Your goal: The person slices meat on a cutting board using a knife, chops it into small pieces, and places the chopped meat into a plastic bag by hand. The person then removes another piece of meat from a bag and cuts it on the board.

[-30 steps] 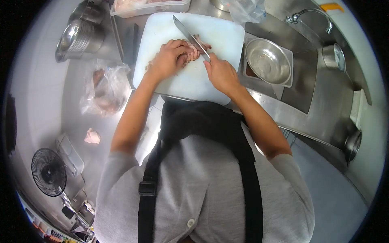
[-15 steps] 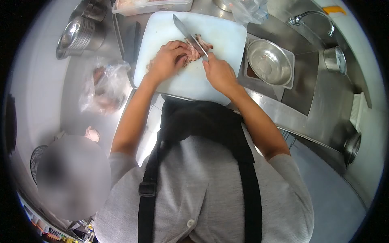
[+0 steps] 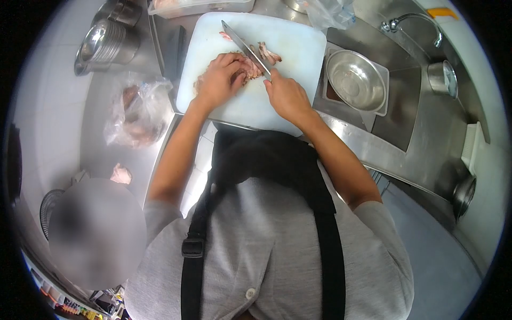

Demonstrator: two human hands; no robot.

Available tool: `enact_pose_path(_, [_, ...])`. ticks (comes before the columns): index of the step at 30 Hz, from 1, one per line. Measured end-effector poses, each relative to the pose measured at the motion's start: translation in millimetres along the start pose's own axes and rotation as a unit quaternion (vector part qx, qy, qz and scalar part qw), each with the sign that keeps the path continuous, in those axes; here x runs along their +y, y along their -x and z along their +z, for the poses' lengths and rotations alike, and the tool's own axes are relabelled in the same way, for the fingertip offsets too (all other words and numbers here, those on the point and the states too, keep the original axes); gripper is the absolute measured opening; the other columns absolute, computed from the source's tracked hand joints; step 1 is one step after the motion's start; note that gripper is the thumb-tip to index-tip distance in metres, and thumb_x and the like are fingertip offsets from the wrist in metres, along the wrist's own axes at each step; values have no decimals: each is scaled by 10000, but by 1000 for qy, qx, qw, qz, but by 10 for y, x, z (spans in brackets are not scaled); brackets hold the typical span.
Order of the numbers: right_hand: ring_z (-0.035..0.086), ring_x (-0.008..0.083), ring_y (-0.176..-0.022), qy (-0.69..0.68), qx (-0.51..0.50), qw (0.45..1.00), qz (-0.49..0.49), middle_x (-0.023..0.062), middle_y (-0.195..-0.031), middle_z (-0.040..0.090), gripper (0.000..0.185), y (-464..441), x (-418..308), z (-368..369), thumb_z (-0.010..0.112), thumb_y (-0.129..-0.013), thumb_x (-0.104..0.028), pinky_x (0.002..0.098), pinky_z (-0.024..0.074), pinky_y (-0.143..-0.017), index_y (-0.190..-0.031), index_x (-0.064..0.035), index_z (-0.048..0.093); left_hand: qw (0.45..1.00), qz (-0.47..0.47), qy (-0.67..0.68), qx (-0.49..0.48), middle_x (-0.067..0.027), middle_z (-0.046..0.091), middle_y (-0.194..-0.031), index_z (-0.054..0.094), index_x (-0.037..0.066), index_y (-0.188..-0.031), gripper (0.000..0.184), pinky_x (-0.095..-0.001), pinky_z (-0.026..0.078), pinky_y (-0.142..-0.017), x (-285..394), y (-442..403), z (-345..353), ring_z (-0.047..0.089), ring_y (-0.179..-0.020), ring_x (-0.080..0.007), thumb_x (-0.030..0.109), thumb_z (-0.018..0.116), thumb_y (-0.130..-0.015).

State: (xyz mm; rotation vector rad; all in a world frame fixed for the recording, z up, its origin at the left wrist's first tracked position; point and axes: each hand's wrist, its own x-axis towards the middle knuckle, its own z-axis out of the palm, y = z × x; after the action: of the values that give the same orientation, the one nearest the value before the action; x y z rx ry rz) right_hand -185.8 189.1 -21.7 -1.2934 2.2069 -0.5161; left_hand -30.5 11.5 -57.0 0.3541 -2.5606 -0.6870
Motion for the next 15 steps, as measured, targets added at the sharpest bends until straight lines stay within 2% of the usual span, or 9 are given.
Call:
enact_pose_path(3, [705,530,-883,-19,9,1000,-4,303,-904,734,388,33,-63,-151,536,-1108,-293,626,531,-816,-1332,22,566,1000,-1,-3,0,-50,683,-1265,755,96,-1060,212,-474,465,-1009,8,0,-9,598,-1241,-313,76,769,-850])
enact_pose_path(6, [695,523,-848,-38,54,998,-22,287,-855,721,333,115,-197,-296,568,-1102,-288,611,500,-770,-1198,31,577,1000,-6,12,3,-50,688,-1250,757,98,-1060,207,-474,465,-1010,21,-5,-42,606,-1228,-312,79,766,-854])
enact_pose_path(9, [689,525,-841,-64,68,995,-19,289,-843,715,330,236,-406,-500,567,-1103,-283,607,494,-761,-1190,35,573,999,-24,33,33,-68,702,-1217,766,89,-1054,201,-465,490,-1000,51,29,-121,628,-1189,-321,72,768,-854])
enact_pose_path(12, [703,532,-860,-57,50,997,-12,300,-891,730,376,251,-403,-459,546,-1104,-283,624,530,-809,-1299,36,574,997,-43,24,54,-104,715,-1191,777,70,-1042,194,-451,537,-980,85,53,-222,656,-1140,-340,52,774,-849])
enact_pose_path(15, [687,528,-857,-17,33,999,-30,310,-878,709,325,60,-79,6,567,-1097,-272,622,498,-774,-1205,35,565,998,-41,23,44,-92,715,-1201,783,78,-1060,206,-444,537,-981,61,82,-197,654,-1153,-331,57,774,-855])
